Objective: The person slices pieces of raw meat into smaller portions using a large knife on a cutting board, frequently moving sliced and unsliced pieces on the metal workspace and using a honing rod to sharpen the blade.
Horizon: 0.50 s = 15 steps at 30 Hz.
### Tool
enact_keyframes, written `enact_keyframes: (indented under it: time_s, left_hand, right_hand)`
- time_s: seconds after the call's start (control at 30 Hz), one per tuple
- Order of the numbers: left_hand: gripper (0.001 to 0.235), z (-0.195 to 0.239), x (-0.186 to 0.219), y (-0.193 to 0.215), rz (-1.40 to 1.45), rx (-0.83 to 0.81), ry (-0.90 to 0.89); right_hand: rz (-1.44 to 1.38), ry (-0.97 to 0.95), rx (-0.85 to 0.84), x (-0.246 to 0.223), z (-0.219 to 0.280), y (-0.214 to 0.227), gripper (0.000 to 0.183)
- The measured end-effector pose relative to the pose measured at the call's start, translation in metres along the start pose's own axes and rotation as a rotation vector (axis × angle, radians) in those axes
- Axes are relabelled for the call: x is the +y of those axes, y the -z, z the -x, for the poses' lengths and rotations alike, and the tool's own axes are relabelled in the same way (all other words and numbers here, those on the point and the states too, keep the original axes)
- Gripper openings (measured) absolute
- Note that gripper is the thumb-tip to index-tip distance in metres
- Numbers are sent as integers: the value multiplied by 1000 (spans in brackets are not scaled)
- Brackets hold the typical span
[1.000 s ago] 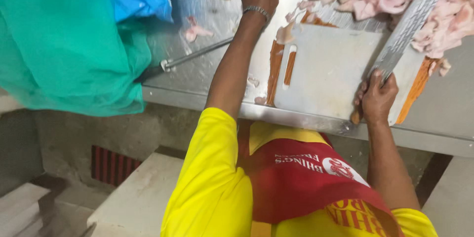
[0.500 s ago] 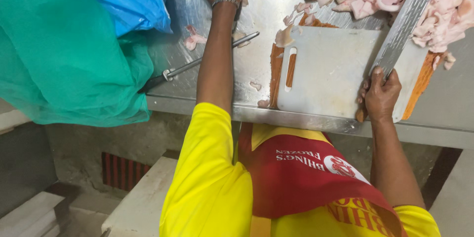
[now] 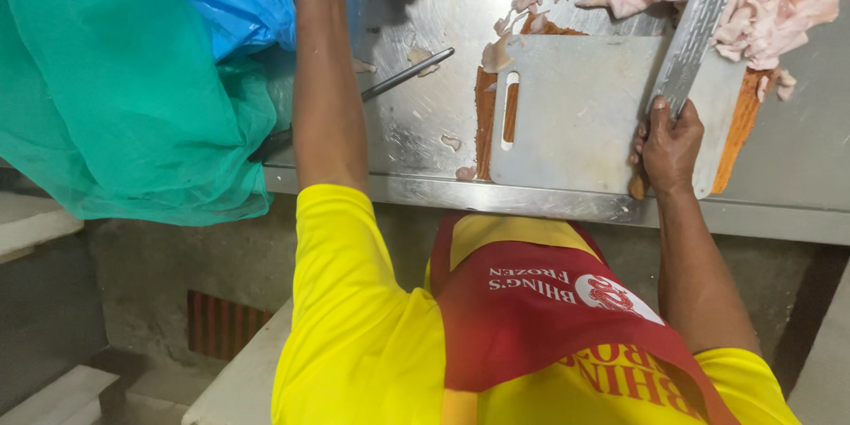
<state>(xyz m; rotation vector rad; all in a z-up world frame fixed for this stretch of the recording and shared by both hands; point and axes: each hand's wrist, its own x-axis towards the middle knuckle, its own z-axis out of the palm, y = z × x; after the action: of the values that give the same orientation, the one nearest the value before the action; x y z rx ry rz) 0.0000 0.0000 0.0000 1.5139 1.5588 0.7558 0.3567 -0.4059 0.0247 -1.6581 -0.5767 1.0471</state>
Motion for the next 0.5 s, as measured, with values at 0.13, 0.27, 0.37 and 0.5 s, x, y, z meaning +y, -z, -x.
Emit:
enact_keyframes:
  time_s: [0.13,0.27,0.37,0.5]
  left_hand:
    - [44,47,29,3,434,-263,20]
    - [42,107,66,-50,923,-626,102]
    - [40,170,68,-117,1246,-775,242]
    - [40,244,23,-170,1248,-662,244]
  right_hand:
    - [-14,3,5,5,0,5,23]
    - [-28,17,-5,12,0,14,21]
    - [-84,66,-42,22,0,24,22]
    - [-142,68,-52,34,18,55,24]
